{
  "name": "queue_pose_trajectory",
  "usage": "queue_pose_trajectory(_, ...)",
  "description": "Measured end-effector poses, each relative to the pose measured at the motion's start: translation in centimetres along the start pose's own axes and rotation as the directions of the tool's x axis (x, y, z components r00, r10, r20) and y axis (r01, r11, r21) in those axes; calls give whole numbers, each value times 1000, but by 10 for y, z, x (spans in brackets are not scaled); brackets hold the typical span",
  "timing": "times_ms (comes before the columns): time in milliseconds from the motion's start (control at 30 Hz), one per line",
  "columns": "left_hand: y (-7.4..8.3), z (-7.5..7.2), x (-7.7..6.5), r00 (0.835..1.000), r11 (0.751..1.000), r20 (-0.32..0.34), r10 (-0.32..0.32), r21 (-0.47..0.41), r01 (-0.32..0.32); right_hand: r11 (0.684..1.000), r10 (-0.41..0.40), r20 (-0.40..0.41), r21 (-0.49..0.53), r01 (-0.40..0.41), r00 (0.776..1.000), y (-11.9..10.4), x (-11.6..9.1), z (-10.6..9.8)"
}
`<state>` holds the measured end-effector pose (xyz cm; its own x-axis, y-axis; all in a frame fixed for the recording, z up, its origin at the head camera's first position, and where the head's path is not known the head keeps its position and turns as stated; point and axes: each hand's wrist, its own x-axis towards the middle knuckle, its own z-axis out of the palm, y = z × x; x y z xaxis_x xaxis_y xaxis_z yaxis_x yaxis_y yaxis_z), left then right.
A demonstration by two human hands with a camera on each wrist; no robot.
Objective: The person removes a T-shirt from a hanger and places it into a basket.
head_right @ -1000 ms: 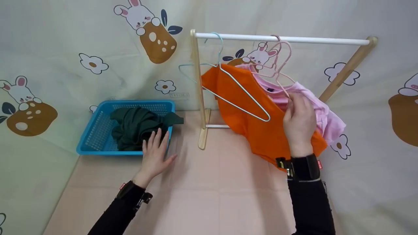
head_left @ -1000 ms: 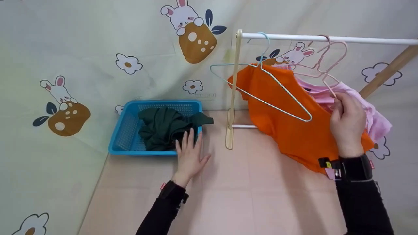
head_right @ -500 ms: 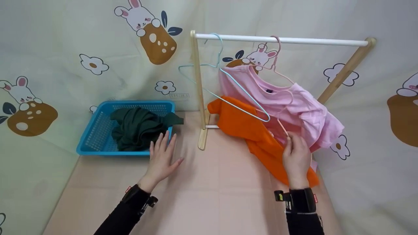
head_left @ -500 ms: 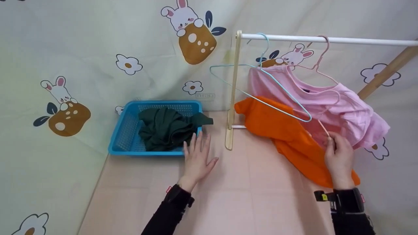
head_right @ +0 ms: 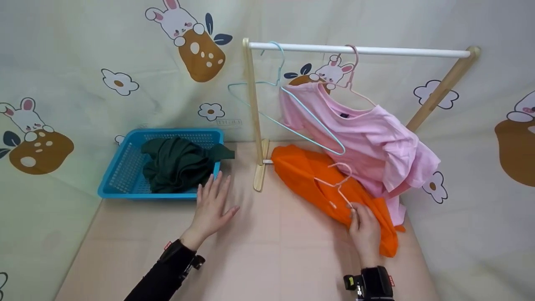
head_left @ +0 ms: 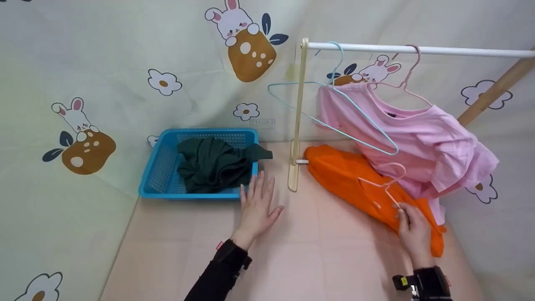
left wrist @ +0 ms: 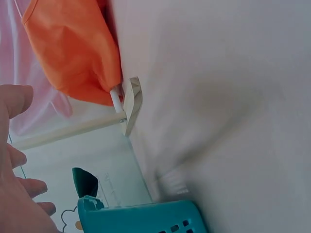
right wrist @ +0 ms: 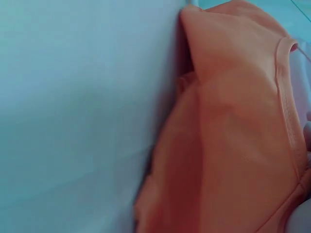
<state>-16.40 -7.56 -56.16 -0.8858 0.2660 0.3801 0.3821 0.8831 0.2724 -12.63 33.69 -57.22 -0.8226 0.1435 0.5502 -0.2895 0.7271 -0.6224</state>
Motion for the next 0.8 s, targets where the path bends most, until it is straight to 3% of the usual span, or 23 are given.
queue_pose_trajectory(133,5,2,-1,1000,1000,14,13,-14,-13,992,-127,47,4,127,991,-3,-8,7)
queue_pose_trajectory(267,8,2,-1,999,1000,44,18,-18,-17,958,-284,69,48,282,956,-9,-7,15)
queue_pose_trajectory(400,11,3,2,998,998,45,54,-22,-53,922,-379,85,115,369,921,-18,-1,22)
queue_pose_trajectory(667,14,1,8,987,984,-13,160,-77,-160,835,-521,37,231,500,853,-34,13,38)
queue_pose_trajectory(800,13,2,7,977,976,-99,189,-95,-198,812,-543,21,265,519,839,-40,17,44)
